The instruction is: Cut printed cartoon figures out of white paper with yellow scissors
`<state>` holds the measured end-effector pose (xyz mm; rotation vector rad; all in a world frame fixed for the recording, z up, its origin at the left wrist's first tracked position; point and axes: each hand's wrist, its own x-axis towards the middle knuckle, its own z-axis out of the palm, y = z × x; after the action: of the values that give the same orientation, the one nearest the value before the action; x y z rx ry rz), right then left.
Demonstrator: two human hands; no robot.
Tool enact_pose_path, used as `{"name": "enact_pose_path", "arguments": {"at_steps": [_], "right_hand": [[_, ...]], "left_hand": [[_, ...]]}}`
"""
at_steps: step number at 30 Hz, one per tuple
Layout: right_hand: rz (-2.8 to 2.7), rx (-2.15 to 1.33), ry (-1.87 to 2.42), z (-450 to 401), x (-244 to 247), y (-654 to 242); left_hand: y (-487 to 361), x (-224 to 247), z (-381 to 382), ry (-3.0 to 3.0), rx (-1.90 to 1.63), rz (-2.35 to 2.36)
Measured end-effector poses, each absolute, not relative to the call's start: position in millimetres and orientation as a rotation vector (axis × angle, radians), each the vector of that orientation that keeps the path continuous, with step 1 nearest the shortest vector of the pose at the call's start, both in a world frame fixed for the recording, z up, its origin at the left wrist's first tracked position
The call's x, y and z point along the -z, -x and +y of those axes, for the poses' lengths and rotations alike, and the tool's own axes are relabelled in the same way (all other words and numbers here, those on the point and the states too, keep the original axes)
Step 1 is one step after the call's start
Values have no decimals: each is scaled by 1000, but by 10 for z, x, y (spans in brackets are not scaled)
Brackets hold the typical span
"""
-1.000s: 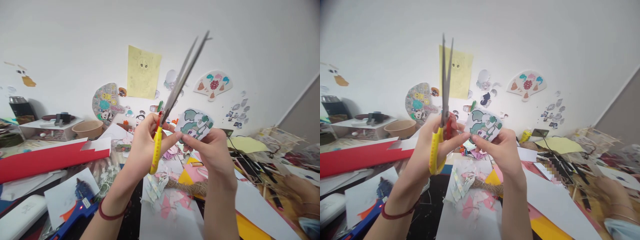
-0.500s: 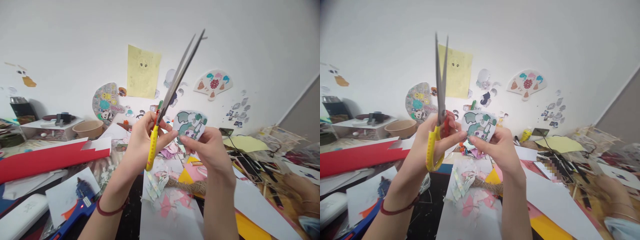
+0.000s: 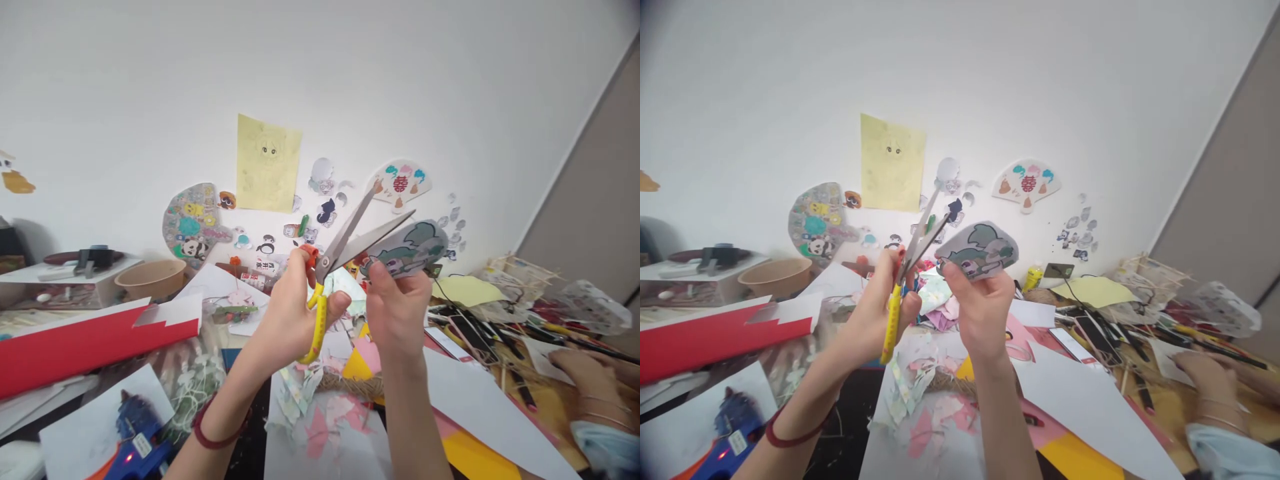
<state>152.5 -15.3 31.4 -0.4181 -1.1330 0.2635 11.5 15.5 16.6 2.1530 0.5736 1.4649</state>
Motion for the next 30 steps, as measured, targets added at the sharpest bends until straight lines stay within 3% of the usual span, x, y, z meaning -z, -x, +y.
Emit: {"name": "enact_pose_path", "arguments": {"at_steps": [9,30], "right_hand": [[-1075,-464,366,-195,-316,-1470],[-1058,-567,357,-221,-330,-1396]], "left_hand": [[-258,-213,5,-2152,-1305,762],[-239,-216,-2,-2139,-1340,709]]}}
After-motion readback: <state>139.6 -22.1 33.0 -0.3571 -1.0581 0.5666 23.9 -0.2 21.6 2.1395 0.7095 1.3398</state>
